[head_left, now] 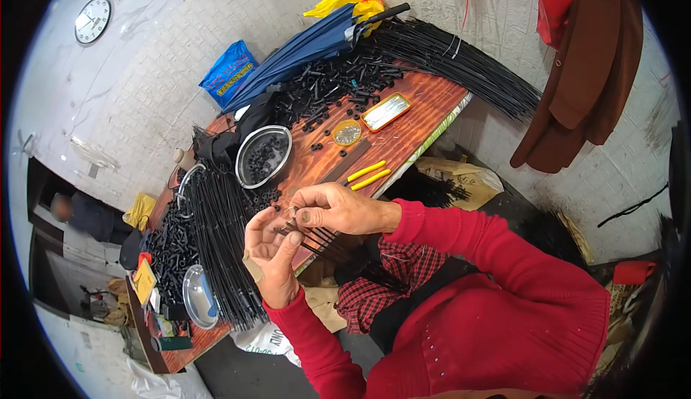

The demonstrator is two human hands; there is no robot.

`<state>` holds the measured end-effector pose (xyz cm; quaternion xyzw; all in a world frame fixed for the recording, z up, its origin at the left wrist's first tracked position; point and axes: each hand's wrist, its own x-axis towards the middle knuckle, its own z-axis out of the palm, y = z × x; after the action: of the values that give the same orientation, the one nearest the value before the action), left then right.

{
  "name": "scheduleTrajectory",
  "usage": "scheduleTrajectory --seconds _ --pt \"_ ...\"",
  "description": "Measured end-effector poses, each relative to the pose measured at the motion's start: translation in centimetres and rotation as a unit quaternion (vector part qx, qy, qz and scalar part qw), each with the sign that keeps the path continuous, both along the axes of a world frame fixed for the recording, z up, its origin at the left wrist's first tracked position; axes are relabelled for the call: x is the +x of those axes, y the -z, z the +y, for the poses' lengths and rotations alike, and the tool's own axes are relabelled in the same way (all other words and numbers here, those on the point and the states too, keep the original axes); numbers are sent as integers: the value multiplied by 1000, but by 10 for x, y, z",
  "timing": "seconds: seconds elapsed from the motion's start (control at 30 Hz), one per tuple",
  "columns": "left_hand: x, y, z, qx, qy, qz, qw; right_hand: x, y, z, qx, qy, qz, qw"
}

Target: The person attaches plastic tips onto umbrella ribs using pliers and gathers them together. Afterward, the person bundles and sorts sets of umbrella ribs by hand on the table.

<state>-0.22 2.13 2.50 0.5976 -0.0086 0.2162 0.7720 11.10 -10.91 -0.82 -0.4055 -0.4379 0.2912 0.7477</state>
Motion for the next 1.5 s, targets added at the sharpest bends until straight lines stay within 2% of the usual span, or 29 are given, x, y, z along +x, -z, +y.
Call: scheduleTrajectory --seconds 0.2,0.33,0.57,0.77,0.8,0.87,0.93,0.97,1.07,1.2,1.3,1.37,1.47,1.5 --pt "-4 -4 -9 38 -51 -14 998 1 -2 -2 -8 -3 5 1000" --pt "-3 -4 -16 61 -88 -16 994 3 -4 -5 -5 -7 -33 999" --pt "-6 -1 -15 117 -128 4 985 -3 -11 -12 -56 -8 54 997" --pt "-14 -6 -28 173 -182 17 968 -9 2 -13 -6 -72 87 994" --pt "-17 -8 -32 157 -173 21 972 -9 7 -14 11 -96 69 993" --pt "-24 -6 -31 151 -163 24 975 -13 15 -12 26 -51 43 997" --pt "-28 -3 -26 167 -158 25 973 -17 12 -14 56 -93 29 994" --pt "-31 -3 -25 171 -153 13 973 -17 17 -13 33 -118 32 992" --pt "-32 -1 -20 183 -139 -8 973 -23 19 -15 35 -134 82 987" --pt "-21 0 -9 191 -52 -14 980 -18 22 -18 42 -145 141 978" --pt "-5 -4 -10 145 -41 15 988 -5 28 -20 51 -124 150 979" --pt "8 -4 -6 158 -28 22 987 4 29 -20 41 -76 138 987" --pt "31 1 3 274 25 -43 960 17 31 -23 49 -79 160 983" --pt "38 3 6 274 20 -39 961 22 32 -25 52 -81 170 981"
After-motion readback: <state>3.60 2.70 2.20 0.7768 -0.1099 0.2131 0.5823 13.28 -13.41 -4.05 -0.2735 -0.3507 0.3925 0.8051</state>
